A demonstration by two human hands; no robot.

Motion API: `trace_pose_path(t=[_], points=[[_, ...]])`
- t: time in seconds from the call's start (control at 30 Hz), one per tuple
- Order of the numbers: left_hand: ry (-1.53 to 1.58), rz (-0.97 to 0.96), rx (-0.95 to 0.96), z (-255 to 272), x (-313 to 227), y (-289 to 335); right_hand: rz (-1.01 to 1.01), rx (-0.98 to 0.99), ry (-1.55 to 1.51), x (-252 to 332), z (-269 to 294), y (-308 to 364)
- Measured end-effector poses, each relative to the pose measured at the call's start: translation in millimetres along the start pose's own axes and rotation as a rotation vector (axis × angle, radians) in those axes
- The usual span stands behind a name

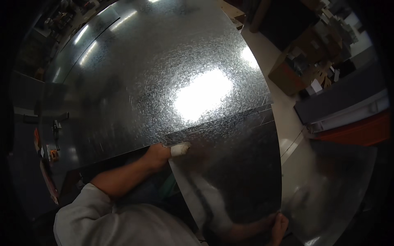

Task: Measuring and marking a large metal sheet with a tape measure and marker.

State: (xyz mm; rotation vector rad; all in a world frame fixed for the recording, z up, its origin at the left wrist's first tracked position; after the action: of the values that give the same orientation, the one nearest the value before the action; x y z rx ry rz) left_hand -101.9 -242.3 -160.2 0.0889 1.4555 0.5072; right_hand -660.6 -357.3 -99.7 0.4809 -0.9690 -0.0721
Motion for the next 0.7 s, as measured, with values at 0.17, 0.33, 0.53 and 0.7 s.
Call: trace_pose_path(t=[0.17, 0.33, 0.53, 0.7], points=[[0.508, 0.048, 0.001, -6.9, -48.0, 3.2, 0.06, -0.164, 0.087, -22.2, 21.6, -7.1], [0.592, 0.056, -0.066, -13.0, -72.8, 5.0, 0.043, -0.042, 0.114, -6.3, 32.3, -19.7], [0.54, 0.127, -0.057, -12.3, -74.7, 4.5, 0.045, -0.061, 0.207, 10.7, 29.1, -25.3], [0.424, 0.088, -0.011, -9.1, -69.9, 1.5, 0.054, -0.057, 0.159, 0.9, 32.2, -25.4]])
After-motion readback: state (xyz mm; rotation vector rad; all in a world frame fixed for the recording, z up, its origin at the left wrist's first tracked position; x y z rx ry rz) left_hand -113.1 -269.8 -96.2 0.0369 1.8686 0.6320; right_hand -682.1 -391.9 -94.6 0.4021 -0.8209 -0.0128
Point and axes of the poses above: each hand's wrist, its own y-axis away from the middle knuckle, its own z-axis out of the back of the hand, x = y × z, the point moved 1 cm from there along -y, towards the middle knuckle
